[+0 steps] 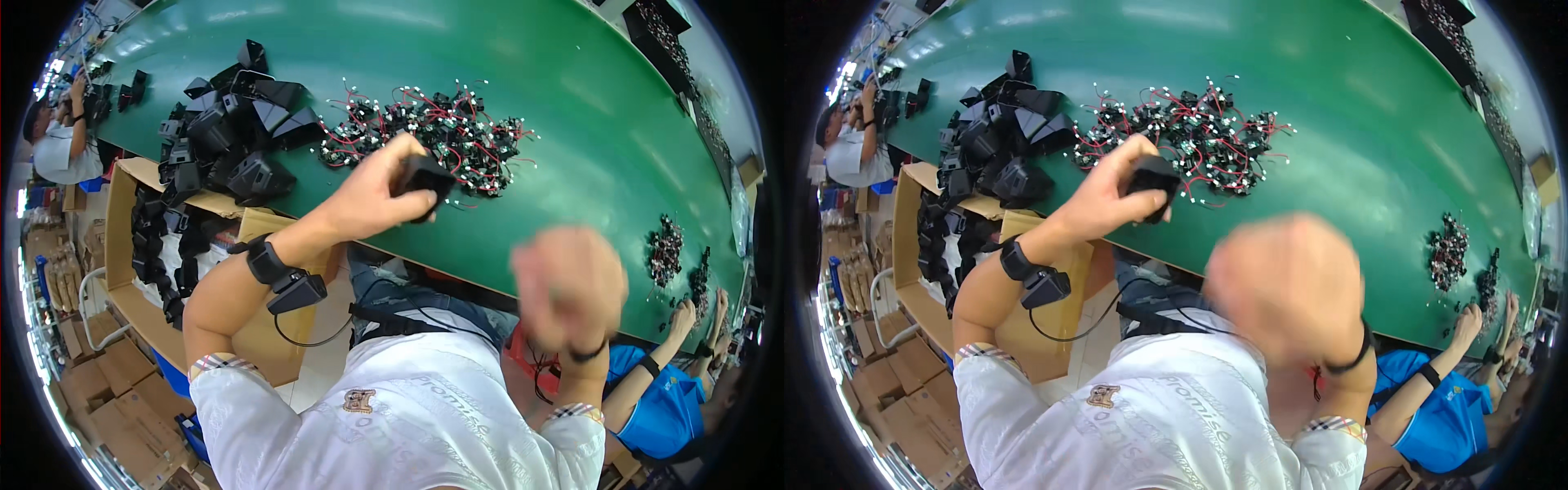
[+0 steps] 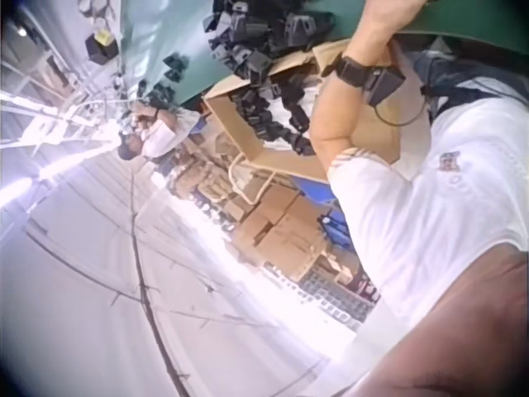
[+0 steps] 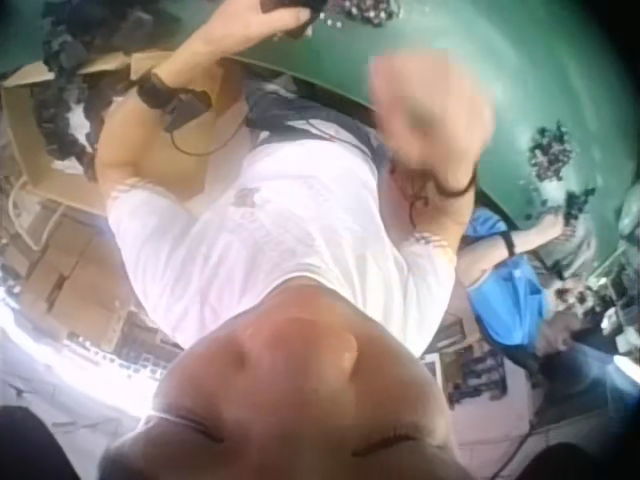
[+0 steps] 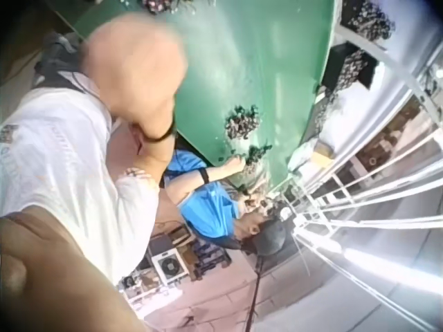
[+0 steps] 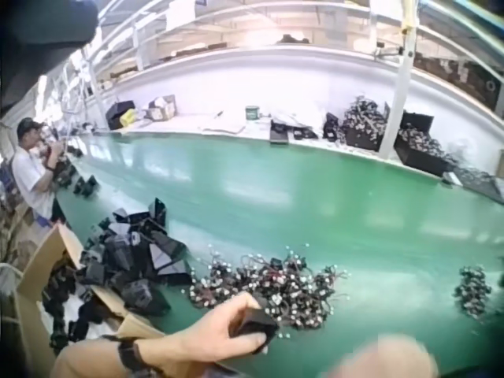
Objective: The user is assembling small electronic components by placing a PCB board with wires into a plastic housing.
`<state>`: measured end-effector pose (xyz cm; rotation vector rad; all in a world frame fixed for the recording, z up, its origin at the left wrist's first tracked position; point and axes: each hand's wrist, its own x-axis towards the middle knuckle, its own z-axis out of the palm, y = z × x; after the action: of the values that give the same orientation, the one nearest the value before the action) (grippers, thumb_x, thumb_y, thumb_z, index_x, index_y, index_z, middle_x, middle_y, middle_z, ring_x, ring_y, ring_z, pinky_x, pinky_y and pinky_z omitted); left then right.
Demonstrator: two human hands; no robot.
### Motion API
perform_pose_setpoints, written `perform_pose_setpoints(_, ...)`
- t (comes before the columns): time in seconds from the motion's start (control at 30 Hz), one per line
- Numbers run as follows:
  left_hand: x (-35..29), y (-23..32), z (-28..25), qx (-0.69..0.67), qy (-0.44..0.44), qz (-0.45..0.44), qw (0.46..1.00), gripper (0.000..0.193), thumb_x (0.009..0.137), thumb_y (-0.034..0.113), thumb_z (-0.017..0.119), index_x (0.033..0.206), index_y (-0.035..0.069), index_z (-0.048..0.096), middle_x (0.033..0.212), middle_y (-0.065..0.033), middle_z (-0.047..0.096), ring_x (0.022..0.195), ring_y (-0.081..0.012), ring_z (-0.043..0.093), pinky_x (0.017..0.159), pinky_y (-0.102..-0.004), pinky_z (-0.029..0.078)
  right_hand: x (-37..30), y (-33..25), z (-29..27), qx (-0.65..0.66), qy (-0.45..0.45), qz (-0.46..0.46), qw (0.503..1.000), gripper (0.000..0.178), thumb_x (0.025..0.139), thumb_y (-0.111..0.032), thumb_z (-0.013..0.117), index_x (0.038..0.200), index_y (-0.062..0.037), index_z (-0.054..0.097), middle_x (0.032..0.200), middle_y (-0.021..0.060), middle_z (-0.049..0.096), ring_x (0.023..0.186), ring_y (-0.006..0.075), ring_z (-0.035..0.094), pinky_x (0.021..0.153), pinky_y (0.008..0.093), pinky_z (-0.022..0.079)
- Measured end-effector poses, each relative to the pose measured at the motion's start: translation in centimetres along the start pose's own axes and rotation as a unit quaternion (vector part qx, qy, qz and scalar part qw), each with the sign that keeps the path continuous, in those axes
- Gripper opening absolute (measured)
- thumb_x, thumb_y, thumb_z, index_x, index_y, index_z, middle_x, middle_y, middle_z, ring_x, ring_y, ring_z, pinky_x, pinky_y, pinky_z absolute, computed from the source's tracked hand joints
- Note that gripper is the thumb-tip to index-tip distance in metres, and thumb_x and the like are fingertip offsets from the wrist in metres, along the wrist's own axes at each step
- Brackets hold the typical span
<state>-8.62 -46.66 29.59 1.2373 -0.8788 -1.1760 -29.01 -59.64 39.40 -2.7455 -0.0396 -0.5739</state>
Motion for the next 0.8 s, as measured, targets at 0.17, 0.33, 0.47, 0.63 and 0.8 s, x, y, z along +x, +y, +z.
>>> perform_pose_setpoints(0.17,-0.3,0.8,-0.2,0.02,0.055,-0.039,0.998,0.031,0.082,0.002,0.055,0.108,0.007,0.04,0.082,-0.0051,0.058,0.069,-0.0089,0.055,0.055,-0.0215,0.041,-0.1,8.0,6.1,0.079,-0.002,0.111,0.991,0.019,0.071,-0.005,0.068,0.089,-0.0078,0.06,0.089,0.0058,0.061,0.078,0.0253,0.061,0.064,0.0339,0.049)
perform_pose_setpoints(0.33,-0.5,0.3,0.0,0.078,0.06,-0.003,0.995,0.035,0.079,0.004,0.057,0.112,0.005,0.044,0.082,-0.0039,0.059,0.071,-0.0085,0.058,0.062,-0.0244,0.044,-0.3,8.9,7.8,0.0,-0.078,0.09,0.993,0.026,0.073,-0.009,0.067,0.097,-0.0122,0.058,0.098,0.0037,0.058,0.088,0.0257,0.06,0.068,0.0358,0.05)
perform_pose_setpoints(0.47,-0.7,0.1,-0.2,0.095,0.06,0.001,0.994,0.034,0.079,0.005,0.057,0.111,0.006,0.045,0.081,-0.0032,0.059,0.069,-0.008,0.056,0.062,-0.0238,0.044,-0.2,8.9,7.5,0.041,-0.092,0.143,0.985,0.025,0.072,-0.006,0.063,0.096,-0.011,0.057,0.093,0.0056,0.059,0.077,0.0242,0.062,0.064,0.035,0.049)
perform_pose_setpoints(0.63,-0.8,0.7,-0.2,0.069,0.049,-0.007,0.996,0.034,0.08,0.006,0.058,0.111,0.006,0.045,0.086,-0.0042,0.057,0.071,-0.0088,0.054,0.061,-0.0247,0.044,0.8,8.7,5.6,0.097,-0.052,0.197,0.974,0.026,0.071,-0.006,0.061,0.096,-0.0072,0.055,0.086,0.0075,0.059,0.065,0.0201,0.062,0.059,0.032,0.048)
perform_pose_setpoints(0.8,-0.9,0.8,-0.2,0.056,0.039,-0.02,0.997,0.033,0.08,0.007,0.058,0.111,0.006,0.045,0.09,-0.0045,0.055,0.073,-0.0092,0.054,0.061,-0.0246,0.045,1.5,8.0,5.3,0.121,-0.022,0.25,0.96,0.026,0.071,-0.007,0.063,0.095,-0.0034,0.054,0.084,0.0095,0.06,0.062,0.0179,0.062,0.056,0.0294,0.048)
